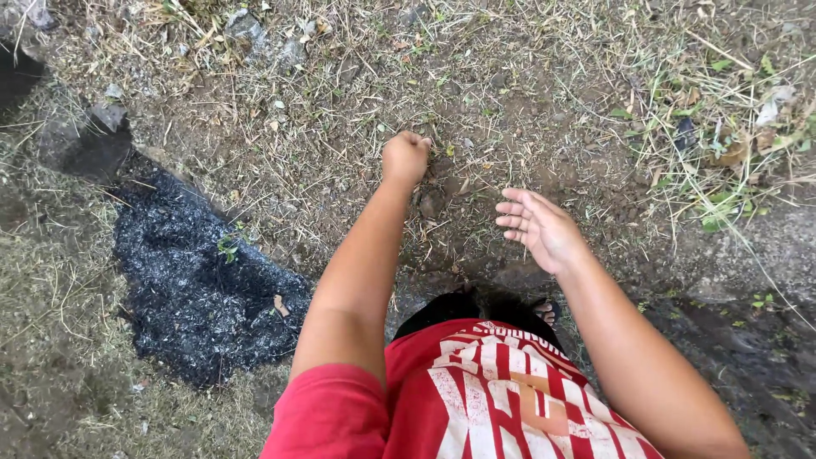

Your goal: Clearing dry grass and weeds from a patch of ground by hand.

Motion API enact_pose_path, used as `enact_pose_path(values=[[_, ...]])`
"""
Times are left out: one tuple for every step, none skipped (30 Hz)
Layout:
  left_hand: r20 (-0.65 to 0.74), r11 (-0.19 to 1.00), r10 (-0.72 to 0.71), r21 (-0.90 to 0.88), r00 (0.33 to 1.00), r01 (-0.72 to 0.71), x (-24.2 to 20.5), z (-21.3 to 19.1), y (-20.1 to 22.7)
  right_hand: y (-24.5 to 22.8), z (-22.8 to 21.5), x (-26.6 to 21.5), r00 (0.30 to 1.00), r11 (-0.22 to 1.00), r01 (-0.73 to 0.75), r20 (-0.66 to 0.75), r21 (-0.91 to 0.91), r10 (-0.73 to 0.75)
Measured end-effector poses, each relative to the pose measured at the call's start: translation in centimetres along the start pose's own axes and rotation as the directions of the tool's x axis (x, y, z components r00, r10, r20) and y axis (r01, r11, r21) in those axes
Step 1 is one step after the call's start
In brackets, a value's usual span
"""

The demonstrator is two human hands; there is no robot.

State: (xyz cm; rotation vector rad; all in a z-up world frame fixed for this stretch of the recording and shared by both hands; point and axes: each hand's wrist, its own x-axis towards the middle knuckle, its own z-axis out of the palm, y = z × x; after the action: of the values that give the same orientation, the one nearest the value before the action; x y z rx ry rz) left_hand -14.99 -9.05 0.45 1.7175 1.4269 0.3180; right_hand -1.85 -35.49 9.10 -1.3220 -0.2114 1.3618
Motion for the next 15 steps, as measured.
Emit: enact_pose_path(values=[[-0.003,1.0,-0.002,0.0,1.0,0.002,0.4,0.8,-0.6,0.1,0.0,0.0,1.0,1.0,-0.001,0.003,-0.001,0.001],[-0.026,0.978,0.206,0.04,0.978,-0.205,0.8,1.7,-1.2,0.3,0.0,0.1,1.0,1.0,0.002,0.016,0.008,-0.002],[-0.035,0.912,0.406,0.085,0.913,-0.402,1.2,2.7,-1.7,0.5,0.0,0.0,1.0,1.0,0.004,0.024,0.019,-0.005],[-0.034,0.912,0.405,0.085,0.914,-0.401,0.3,2.1,-0.7,0.4,0.1,-0.2,1.0,1.0,0.003,0.024,0.02,-0.004],[-0.006,0.84,0.524,0.168,0.852,-0.516,-0.8,1.7,0.3,0.3,0.2,-0.4,1.0,1.0,-0.003,0.02,0.013,0.003],[0.033,0.746,0.632,0.245,0.774,-0.619,-1.8,1.3,1.3,0.3,0.3,-0.7,1.0,1.0,-0.009,0.015,0.006,0.009],[0.037,0.747,0.631,0.24,0.775,-0.62,-2.1,1.3,1.5,0.4,0.0,-0.9,1.0,1.0,-0.011,0.01,0.006,0.011],[0.047,0.748,0.632,0.226,0.773,-0.625,-2.5,1.3,1.6,0.5,-0.4,-1.1,1.0,1.0,-0.017,-0.001,0.008,0.017],[0.055,0.747,0.635,0.212,0.771,-0.63,-2.8,1.2,1.8,0.6,-0.7,-1.2,1.0,1.0,-0.021,-0.011,0.012,0.021],[0.057,0.747,0.635,0.209,0.77,-0.631,-2.1,2.3,0.7,0.7,-1.1,-1.3,1.0,1.0,-0.02,-0.015,0.012,0.02],[0.049,0.787,0.58,0.221,0.813,-0.575,-1.3,3.2,-0.3,0.7,-1.4,-1.4,1.0,1.0,-0.016,-0.02,0.024,0.016],[0.041,0.824,0.522,0.231,0.852,-0.517,-0.5,4.1,-1.3,0.7,-1.7,-1.4,1.0,0.999,-0.012,-0.025,0.036,0.012],[0.042,0.823,0.525,0.23,0.85,-0.519,-0.3,4.2,-1.7,0.8,-2.0,-1.5,1.0,0.999,-0.01,-0.027,0.036,0.011],[-0.08,0.832,0.554,0.069,0.829,-0.55,0.0,4.3,-2.0,0.8,-2.2,-1.7,0.999,0.999,-0.008,-0.034,0.044,0.01],[-0.207,0.807,0.559,-0.088,0.803,-0.584,0.4,4.3,-2.3,0.7,-2.4,-1.7,0.999,0.999,-0.005,-0.038,0.052,0.007]])
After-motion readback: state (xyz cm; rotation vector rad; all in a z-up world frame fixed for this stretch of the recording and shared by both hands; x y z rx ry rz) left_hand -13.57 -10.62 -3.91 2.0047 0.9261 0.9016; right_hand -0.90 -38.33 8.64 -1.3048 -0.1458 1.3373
